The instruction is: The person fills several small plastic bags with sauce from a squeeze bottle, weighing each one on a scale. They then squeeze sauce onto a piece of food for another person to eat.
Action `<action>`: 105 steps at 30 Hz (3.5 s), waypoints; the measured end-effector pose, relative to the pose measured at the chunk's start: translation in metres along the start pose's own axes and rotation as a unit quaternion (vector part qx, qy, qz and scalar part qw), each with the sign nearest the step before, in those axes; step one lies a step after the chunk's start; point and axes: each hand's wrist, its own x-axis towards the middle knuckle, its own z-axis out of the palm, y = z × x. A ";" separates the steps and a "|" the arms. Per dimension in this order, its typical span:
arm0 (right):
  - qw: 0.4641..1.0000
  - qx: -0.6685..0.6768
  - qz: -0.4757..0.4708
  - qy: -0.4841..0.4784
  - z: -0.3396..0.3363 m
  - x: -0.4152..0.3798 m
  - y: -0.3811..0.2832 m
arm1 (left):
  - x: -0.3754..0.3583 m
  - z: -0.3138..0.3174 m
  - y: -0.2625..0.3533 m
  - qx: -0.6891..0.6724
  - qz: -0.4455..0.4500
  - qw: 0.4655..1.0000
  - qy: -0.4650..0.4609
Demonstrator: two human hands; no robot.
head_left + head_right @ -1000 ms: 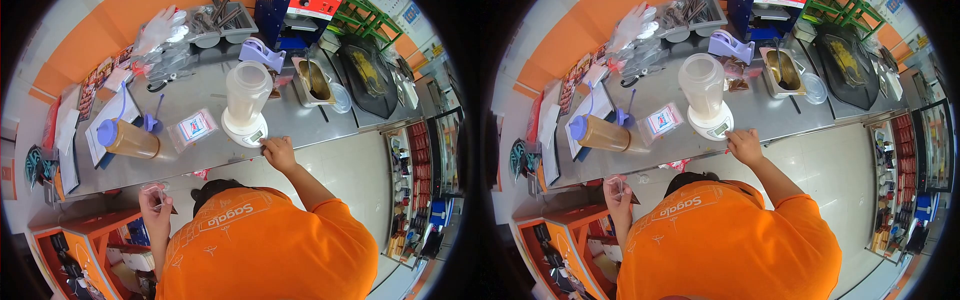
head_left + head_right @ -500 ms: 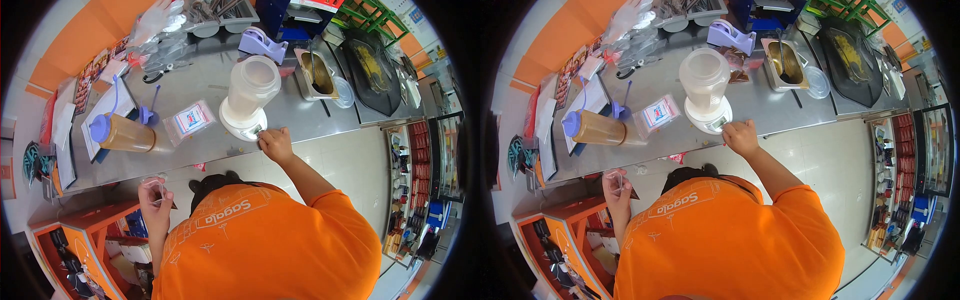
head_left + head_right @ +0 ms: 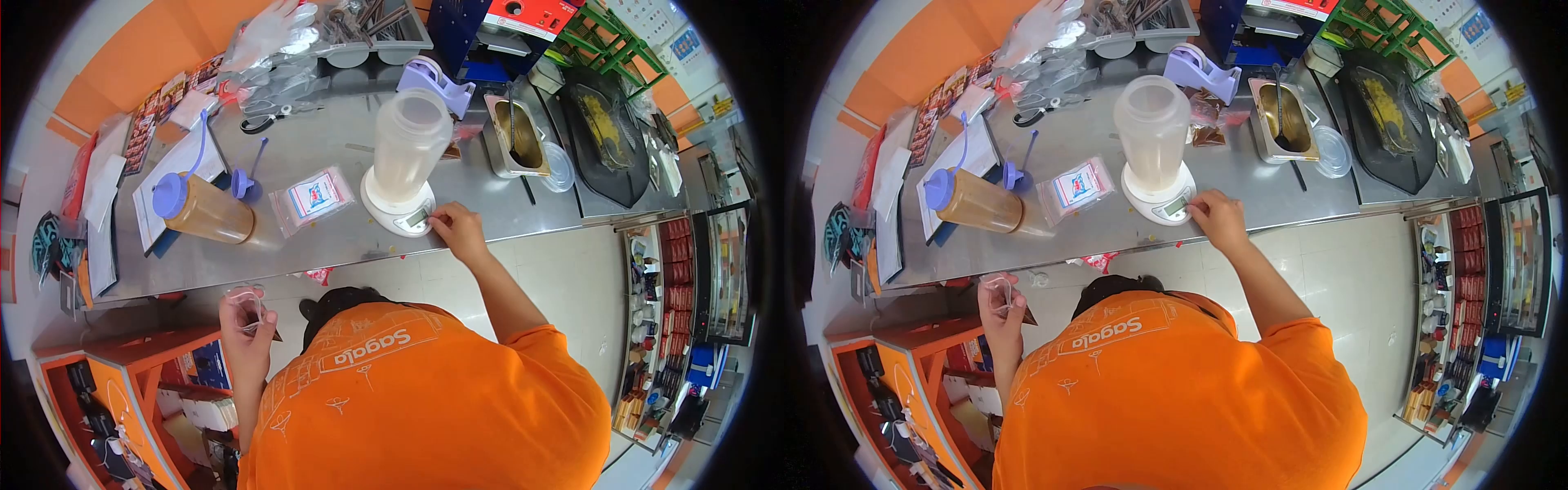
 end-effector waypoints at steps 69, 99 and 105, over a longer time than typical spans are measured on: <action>0.920 0.297 -0.151 0.208 0.003 0.035 -0.063 | 0.049 0.001 -0.017 -0.028 -0.004 0.993 -0.111; 0.929 0.249 -0.061 0.268 -0.027 0.005 -0.024 | 0.023 0.015 -0.008 0.008 0.025 0.996 -0.089; 0.946 0.191 -0.140 0.222 -0.007 0.025 -0.058 | 0.021 0.010 -0.008 -0.019 0.015 0.997 -0.067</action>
